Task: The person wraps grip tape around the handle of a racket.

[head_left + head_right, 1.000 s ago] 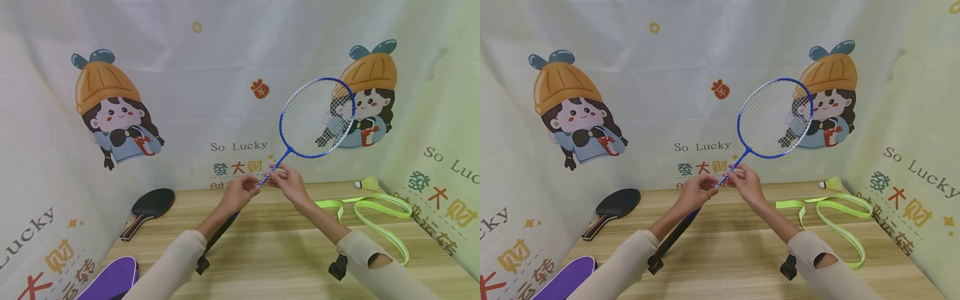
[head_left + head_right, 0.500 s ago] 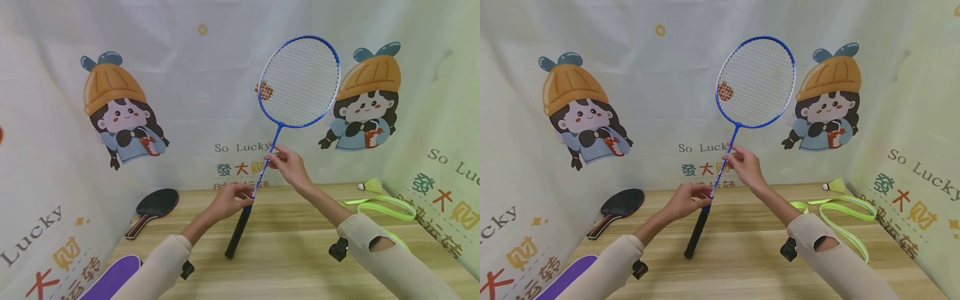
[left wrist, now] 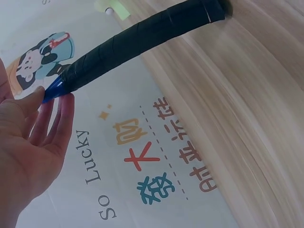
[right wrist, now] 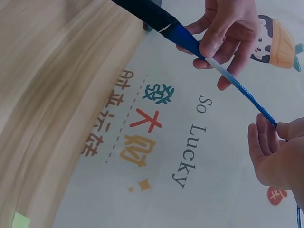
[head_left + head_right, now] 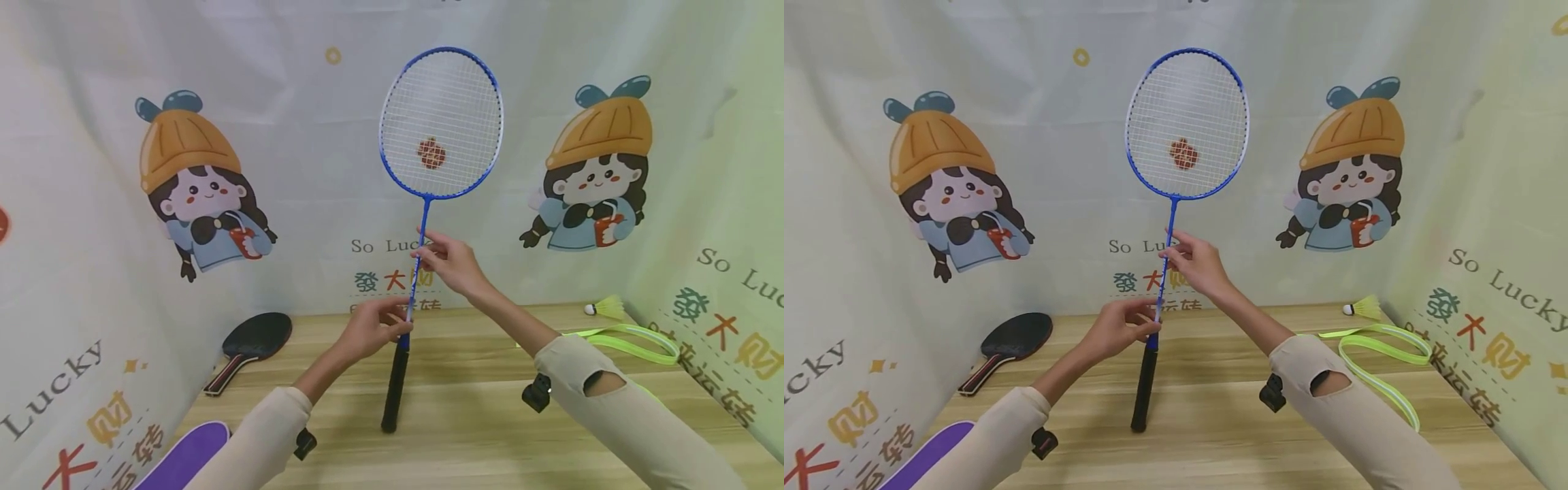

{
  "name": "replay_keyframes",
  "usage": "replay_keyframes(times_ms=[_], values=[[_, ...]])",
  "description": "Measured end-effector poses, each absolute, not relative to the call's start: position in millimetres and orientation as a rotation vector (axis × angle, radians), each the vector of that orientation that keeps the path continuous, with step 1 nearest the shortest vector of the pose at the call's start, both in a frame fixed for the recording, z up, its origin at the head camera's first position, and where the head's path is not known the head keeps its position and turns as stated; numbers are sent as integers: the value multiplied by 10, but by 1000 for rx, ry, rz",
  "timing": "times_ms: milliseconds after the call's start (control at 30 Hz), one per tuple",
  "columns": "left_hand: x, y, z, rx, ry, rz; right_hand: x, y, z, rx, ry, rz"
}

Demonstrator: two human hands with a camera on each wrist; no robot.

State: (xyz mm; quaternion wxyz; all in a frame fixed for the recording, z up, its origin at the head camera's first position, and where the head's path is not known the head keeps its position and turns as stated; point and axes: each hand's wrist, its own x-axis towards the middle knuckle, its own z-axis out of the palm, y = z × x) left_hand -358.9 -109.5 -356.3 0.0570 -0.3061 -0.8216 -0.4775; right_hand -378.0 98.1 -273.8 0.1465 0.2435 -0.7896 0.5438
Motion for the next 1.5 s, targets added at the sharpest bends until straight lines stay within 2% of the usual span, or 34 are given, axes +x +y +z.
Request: replay_keyframes(times_ms=[300, 533, 1033, 1500], values=[[-3615, -1060, -3523, -848, -2417, -1543, -3808, 892, -2633, 781, -2355, 1444], [-3649, -1151, -3489, -751, -2322, -1649, -3861, 1204, -2720, 847, -2428, 1222], [-3720, -1438, -3581, -676, -2272, -1706, -4053, 2400, -3606, 723, -2591, 867], [-3745, -1513, -3671, -607, -2247, -1793, -4187, 3002, -4390, 751, -2682, 712]])
